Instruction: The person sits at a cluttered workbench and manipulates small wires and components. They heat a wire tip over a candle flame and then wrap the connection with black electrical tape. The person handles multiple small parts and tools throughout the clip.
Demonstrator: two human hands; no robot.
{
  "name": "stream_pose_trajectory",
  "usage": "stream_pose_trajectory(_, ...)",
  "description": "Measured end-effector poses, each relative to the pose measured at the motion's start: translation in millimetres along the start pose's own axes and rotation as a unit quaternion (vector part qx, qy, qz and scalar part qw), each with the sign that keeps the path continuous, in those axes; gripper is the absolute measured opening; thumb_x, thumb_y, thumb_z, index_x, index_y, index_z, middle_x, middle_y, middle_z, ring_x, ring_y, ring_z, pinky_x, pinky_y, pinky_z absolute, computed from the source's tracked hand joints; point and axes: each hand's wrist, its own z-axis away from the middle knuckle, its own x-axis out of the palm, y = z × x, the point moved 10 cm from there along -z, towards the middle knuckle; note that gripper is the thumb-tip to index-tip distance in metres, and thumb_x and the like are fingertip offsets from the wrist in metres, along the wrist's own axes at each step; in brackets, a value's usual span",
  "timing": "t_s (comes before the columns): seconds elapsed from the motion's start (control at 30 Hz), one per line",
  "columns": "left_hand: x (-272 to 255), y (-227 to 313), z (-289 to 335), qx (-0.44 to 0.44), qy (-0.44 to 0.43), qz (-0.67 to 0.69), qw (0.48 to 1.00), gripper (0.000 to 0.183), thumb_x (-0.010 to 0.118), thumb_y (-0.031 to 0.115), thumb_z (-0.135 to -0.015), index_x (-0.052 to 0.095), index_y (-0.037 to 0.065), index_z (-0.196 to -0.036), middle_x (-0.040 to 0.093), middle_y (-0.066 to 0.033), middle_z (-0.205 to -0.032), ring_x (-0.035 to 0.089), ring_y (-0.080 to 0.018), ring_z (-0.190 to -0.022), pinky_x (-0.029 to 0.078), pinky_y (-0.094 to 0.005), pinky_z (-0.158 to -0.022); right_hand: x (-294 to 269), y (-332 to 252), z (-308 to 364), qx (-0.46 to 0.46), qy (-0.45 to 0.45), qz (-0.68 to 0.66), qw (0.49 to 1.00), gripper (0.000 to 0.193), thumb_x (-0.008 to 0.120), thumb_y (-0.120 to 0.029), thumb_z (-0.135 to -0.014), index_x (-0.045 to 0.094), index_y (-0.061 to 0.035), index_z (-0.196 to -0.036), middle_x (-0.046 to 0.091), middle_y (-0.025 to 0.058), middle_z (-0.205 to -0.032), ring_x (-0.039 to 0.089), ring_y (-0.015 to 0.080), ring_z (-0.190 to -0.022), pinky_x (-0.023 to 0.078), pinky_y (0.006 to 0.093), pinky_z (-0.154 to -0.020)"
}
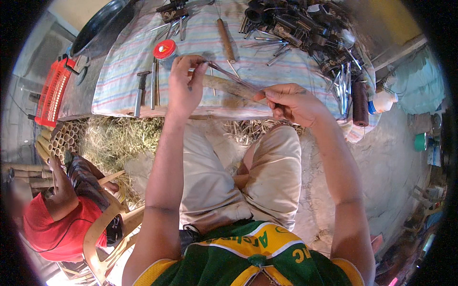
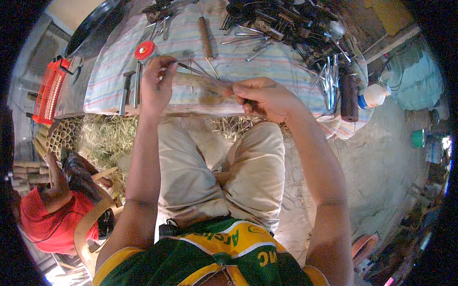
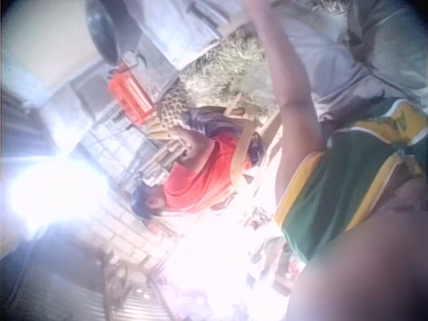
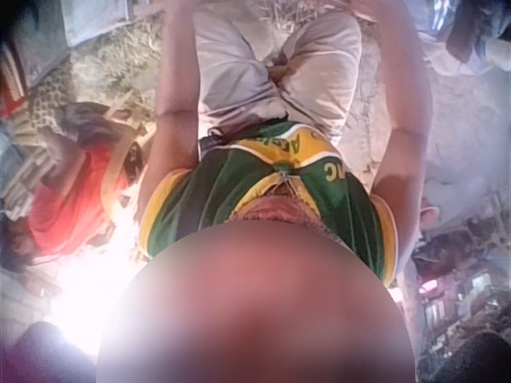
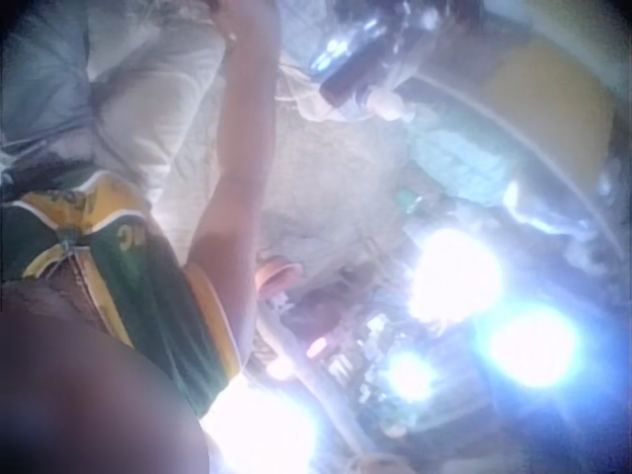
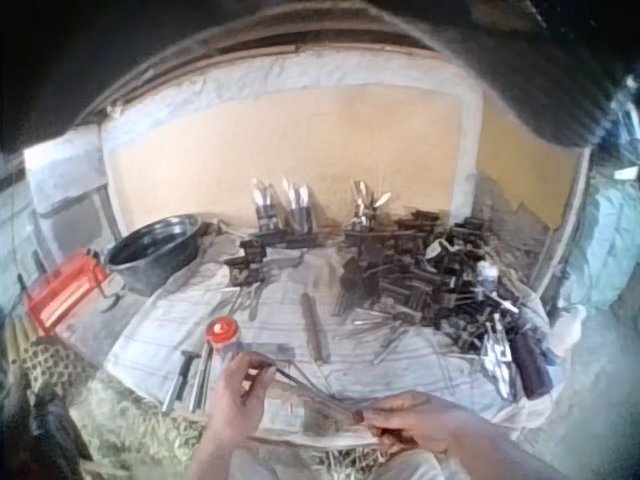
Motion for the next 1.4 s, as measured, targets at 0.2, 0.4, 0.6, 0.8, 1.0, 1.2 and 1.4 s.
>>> stream_pose_trajectory(0.2, -2.8, -66.1, 0.0, -0.046, -0.001, -0.079, 0.996, 0.012, 0.066, 0.008, -0.087, 0.065, 0.001, -0.097, 0.061, -0.0145, -0.093, 0.059, -0.0288, -0.087, 0.049, -0.0369, -0.074, -45.1, 4.6, -9.3, 0.005, 0.132, 0.203, 0.97, 0.031, 0.067, -0.023, -0.092, 0.067, 0.0039, -0.107, 0.068, 0.0066, -0.088, 0.061, 0.0108, -0.073, 0.051, 0.0242, -0.07)
stream_pose_trajectory(0.4, 0.4, -95.3, 13.8, -0.069, 0.008, -0.141, 0.988, 0.016, 0.068, 0.012, -0.086, 0.066, 0.002, -0.097, 0.063, -0.0181, -0.096, 0.062, -0.0335, -0.09, 0.049, -0.0408, -0.079, -52.4, -0.7, -27.5, -0.028, 0.126, 0.435, 0.891, 0.027, 0.069, -0.021, -0.088, 0.07, 0.0052, -0.096, 0.068, 0.0073, -0.081, 0.059, 0.0122, -0.072, 0.048, 0.0285, -0.067)
stream_pose_trajectory(0.6, 7.0, -101.0, 15.3, -0.054, 0.011, -0.201, 0.978, 0.011, 0.067, 0.009, -0.083, 0.067, 0.005, -0.093, 0.061, -0.0184, -0.091, 0.059, -0.0376, -0.087, 0.047, -0.0454, -0.075, -62.8, 11.2, -37.9, 0.005, 0.127, 0.422, 0.898, 0.028, 0.07, -0.025, -0.084, 0.071, 0.0017, -0.093, 0.068, 0.0099, -0.076, 0.061, 0.0171, -0.067, 0.048, 0.0331, -0.063)
stream_pose_trajectory(0.8, 10.2, -100.3, 14.9, -0.029, 0.003, -0.217, 0.976, 0.014, 0.068, 0.011, -0.082, 0.069, 0.007, -0.095, 0.062, -0.017, -0.092, 0.059, -0.0377, -0.086, 0.047, -0.0461, -0.076, -57.5, 10.2, -39.6, -0.012, 0.126, 0.467, 0.875, 0.027, 0.068, -0.026, -0.086, 0.07, -0.0004, -0.093, 0.064, 0.0051, -0.073, 0.056, 0.0139, -0.065, 0.045, 0.0316, -0.059)
stream_pose_trajectory(1.0, 15.2, -29.0, 13.4, 0.085, 0.021, -0.214, 0.973, 0.02, 0.069, 0.01, -0.08, 0.07, 0.004, -0.099, 0.064, -0.0167, -0.094, 0.06, -0.0357, -0.088, 0.048, -0.0448, -0.078, -57.9, 12.4, -37.7, 0.011, 0.13, 0.445, 0.886, 0.025, 0.067, -0.024, -0.087, 0.069, 0.0007, -0.092, 0.06, 0.0011, -0.069, 0.051, 0.0101, -0.063, 0.041, 0.029, -0.056)
stream_pose_trajectory(1.2, 111.3, 28.8, 42.3, 0.159, -0.238, -0.116, 0.951, 0.025, 0.072, 0.017, -0.08, 0.071, 0.01, -0.104, 0.063, -0.0106, -0.108, 0.057, -0.0323, -0.103, 0.044, -0.043, -0.09, -58.4, 16.2, -43.1, 0.004, 0.111, 0.444, 0.889, 0.023, 0.067, -0.021, -0.087, 0.068, 0.0011, -0.09, 0.06, 0.0015, -0.069, 0.05, 0.0093, -0.064, 0.04, 0.0288, -0.057)
stream_pose_trajectory(1.4, 137.1, 28.7, 43.7, 0.178, -0.268, -0.125, 0.939, 0.023, 0.071, 0.017, -0.08, 0.073, 0.013, -0.102, 0.062, -0.0082, -0.107, 0.055, -0.0295, -0.106, 0.043, -0.0425, -0.092, -57.6, 15.4, -42.2, -0.037, 0.108, 0.451, 0.885, 0.021, 0.066, -0.018, -0.088, 0.068, 0.0025, -0.09, 0.061, 0.0006, -0.07, 0.049, 0.0086, -0.066, 0.041, 0.0285, -0.059)
